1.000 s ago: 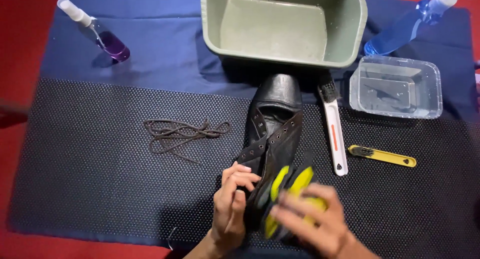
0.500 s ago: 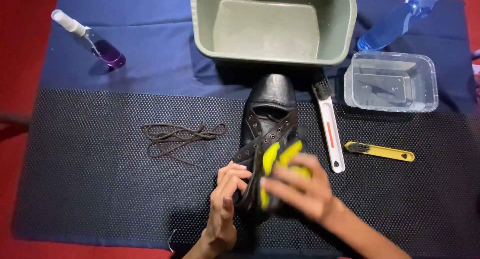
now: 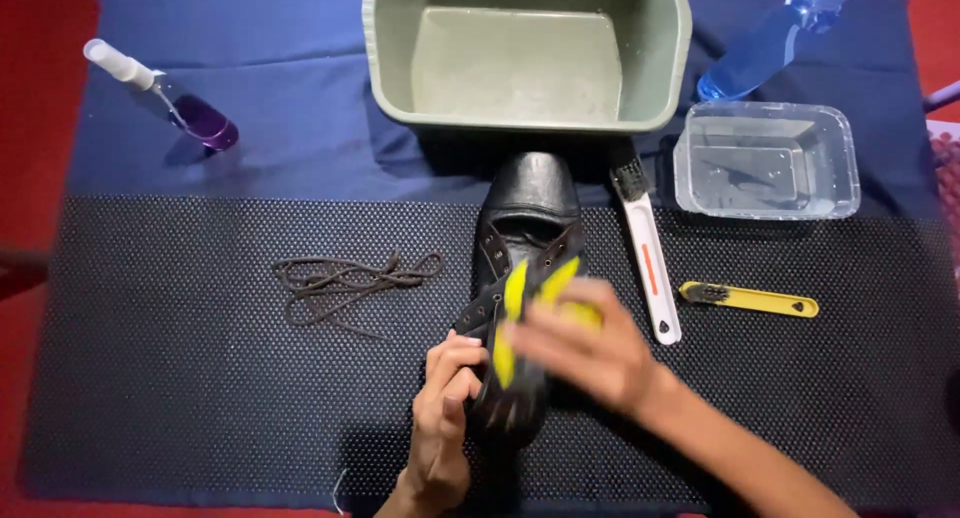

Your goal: The person cleans a black leather shoe using a yellow cloth and a small yellow brush. They wipe the shoe's surface and then scrub the toe area and the eyelet section with the brush. The shoe laces are removed and placed on the table.

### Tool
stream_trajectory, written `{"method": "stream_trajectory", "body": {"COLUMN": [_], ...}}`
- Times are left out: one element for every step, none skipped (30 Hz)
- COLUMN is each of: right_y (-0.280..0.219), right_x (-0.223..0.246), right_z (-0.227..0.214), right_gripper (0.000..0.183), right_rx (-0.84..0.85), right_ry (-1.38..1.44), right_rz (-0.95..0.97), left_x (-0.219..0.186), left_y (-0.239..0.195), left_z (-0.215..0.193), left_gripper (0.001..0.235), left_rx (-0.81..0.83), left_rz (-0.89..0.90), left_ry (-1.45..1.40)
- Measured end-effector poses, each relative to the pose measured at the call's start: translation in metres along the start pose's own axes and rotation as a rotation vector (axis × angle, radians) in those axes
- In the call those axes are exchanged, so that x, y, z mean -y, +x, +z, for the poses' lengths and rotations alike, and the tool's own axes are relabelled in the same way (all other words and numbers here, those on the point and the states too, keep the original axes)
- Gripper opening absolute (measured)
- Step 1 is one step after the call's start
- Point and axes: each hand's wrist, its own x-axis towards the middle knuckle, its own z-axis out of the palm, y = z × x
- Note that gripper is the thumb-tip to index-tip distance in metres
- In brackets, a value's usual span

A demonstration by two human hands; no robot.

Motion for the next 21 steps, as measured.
{"method": "stream_trajectory", "body": {"right_y": [0.010,0.011,0.012,0.013,-0.010,-0.034,-0.058,-0.038,-0.019,0.001,0.006,0.011,0.016,0.017,0.019,0.021,0.022,0.024,0.025,0.010,-0.004], "right_x": [-0.011,-0.010,-0.009,-0.009,0.012,0.033,0.053,0.049,0.046,0.042,0.031,0.021,0.010,0.006,0.002,-0.003,0.011,0.023,0.036,0.046,0.057], "right_z": [-0.002,-0.002,-0.001,0.000,0.012,0.023,0.033,0.022,0.010,-0.001,-0.002,-0.003,-0.003,0.000,0.003,0.006,0.003,0.000,-0.002,0.004,0.010], "right_gripper": [0.037,0.037,0.035,0.041,0.041,0.038,0.066,0.066,0.033,0.012,0.012,0.015,0.018,0.018,0.028,0.041,0.041,0.042,0.043,0.043,0.028], "right_rx": [0.030,0.028,0.006,-0.013,-0.012,-0.063,-0.109,-0.109,-0.063,-0.002,-0.004,-0.035,-0.065,-0.067,-0.049,-0.029,-0.033,-0.045,-0.057,-0.055,-0.013], "right_ry": [-0.109,-0.106,-0.041,0.024,0.027,0.265,0.505,0.505,0.222,-0.061,-0.063,-0.085,-0.107,-0.107,-0.046,0.016,0.016,0.042,0.068,0.072,0.079], "right_rz": [0.081,0.085,0.121,0.152,0.151,0.581,1.010,1.012,0.364,-0.285,-0.286,-0.272,-0.258,-0.256,-0.030,0.199,0.203,0.179,0.155,0.165,-0.029], "left_x": [0.000,0.000,-0.001,0.000,0.003,0.006,0.009,0.009,0.008,0.007,0.009,0.010,0.012,0.011,0.010,0.009,0.009,0.008,0.008,0.010,0.011], "left_y": [-0.001,0.000,0.001,0.003,0.002,0.000,-0.001,-0.001,-0.001,0.000,-0.001,-0.002,-0.003,-0.003,-0.003,-0.002,-0.001,-0.001,-0.001,-0.003,-0.006], "left_z": [0.000,-0.001,-0.001,-0.001,-0.002,-0.002,-0.001,-0.002,-0.002,-0.002,-0.002,-0.002,-0.002,-0.002,-0.003,-0.003,-0.004,-0.004,-0.005,-0.006,-0.007], "left_gripper": [0.065,0.065,0.055,0.046,0.046,0.045,0.046,0.046,0.046,0.046,0.046,0.046,0.046,0.046,0.047,0.048,0.048,0.045,0.045,0.045,0.046], "left_rx": [0.014,0.017,0.019,0.016,0.014,0.012,0.010,0.011,0.024,0.037,0.038,0.034,0.030,0.032,0.029,0.030,0.034,0.044,0.054,0.058,0.061], "left_rz": [-0.006,-0.010,0.018,0.047,0.046,0.061,0.077,0.076,0.066,0.060,0.062,0.049,0.035,0.035,0.050,0.063,0.062,0.074,0.086,0.077,0.074], "left_ry": [0.007,0.010,0.027,0.044,0.046,0.054,0.062,0.061,0.047,0.035,0.036,0.039,0.041,0.043,0.051,0.059,0.060,0.072,0.083,0.081,0.066]}}
